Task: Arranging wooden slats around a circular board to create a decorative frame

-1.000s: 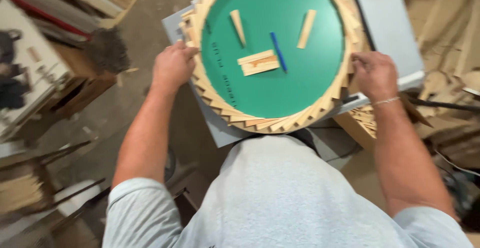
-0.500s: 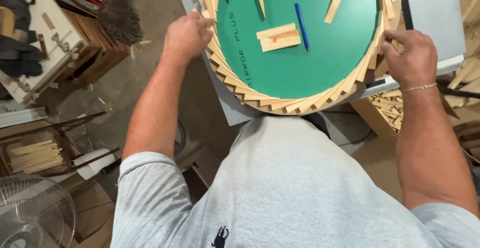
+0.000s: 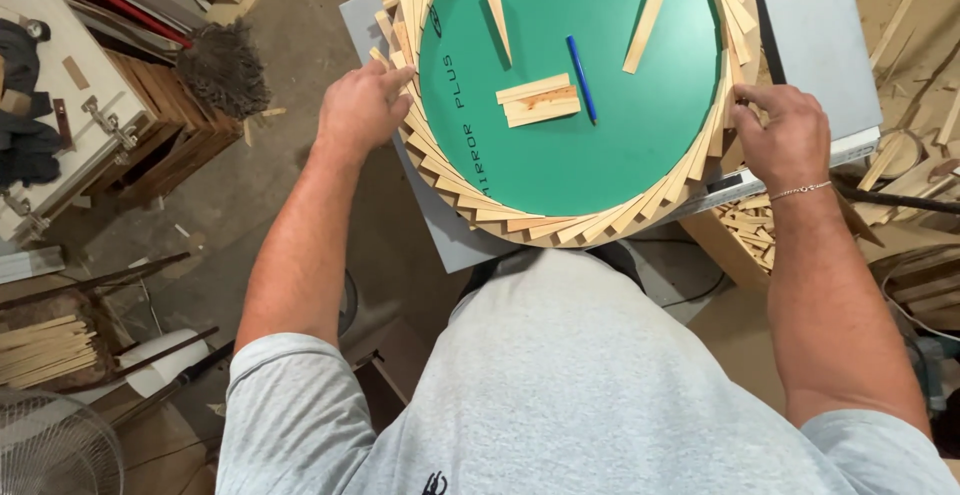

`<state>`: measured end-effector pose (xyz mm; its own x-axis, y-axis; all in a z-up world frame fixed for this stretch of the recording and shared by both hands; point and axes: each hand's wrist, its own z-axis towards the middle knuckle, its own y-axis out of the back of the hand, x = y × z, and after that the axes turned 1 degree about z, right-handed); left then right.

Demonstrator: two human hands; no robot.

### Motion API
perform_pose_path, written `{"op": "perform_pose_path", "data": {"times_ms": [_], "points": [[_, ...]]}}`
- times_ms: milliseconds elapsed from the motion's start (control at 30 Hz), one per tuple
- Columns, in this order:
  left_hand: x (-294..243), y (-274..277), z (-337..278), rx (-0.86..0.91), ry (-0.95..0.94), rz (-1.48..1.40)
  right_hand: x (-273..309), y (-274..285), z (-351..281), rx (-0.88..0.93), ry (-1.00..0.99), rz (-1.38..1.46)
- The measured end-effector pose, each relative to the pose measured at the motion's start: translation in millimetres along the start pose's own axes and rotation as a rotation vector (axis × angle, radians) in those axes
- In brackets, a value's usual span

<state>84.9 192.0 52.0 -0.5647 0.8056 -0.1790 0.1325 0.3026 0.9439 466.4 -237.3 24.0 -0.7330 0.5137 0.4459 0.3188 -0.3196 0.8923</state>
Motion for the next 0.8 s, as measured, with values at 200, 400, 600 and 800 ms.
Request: {"op": "perform_pose_path", "data": {"times_ms": [200, 400, 600, 800], "points": [[-1, -2, -2, 0.015, 0.019, -0.017, 26, 14, 4, 0.058, -0.11, 0.03], [-1, -6, -3, -0.043, 0.008, -0.074, 20, 7, 0, 0.028, -0.056, 0.033], [-14, -6, -15, -0.127, -0.015, -0.065, 15, 3, -8, 0.016, 0.012, 0.014], [-70, -35, -76, -0.487, -0.207, -0.194, 76, 22, -32, -0.097, -0.131, 0.026]]}}
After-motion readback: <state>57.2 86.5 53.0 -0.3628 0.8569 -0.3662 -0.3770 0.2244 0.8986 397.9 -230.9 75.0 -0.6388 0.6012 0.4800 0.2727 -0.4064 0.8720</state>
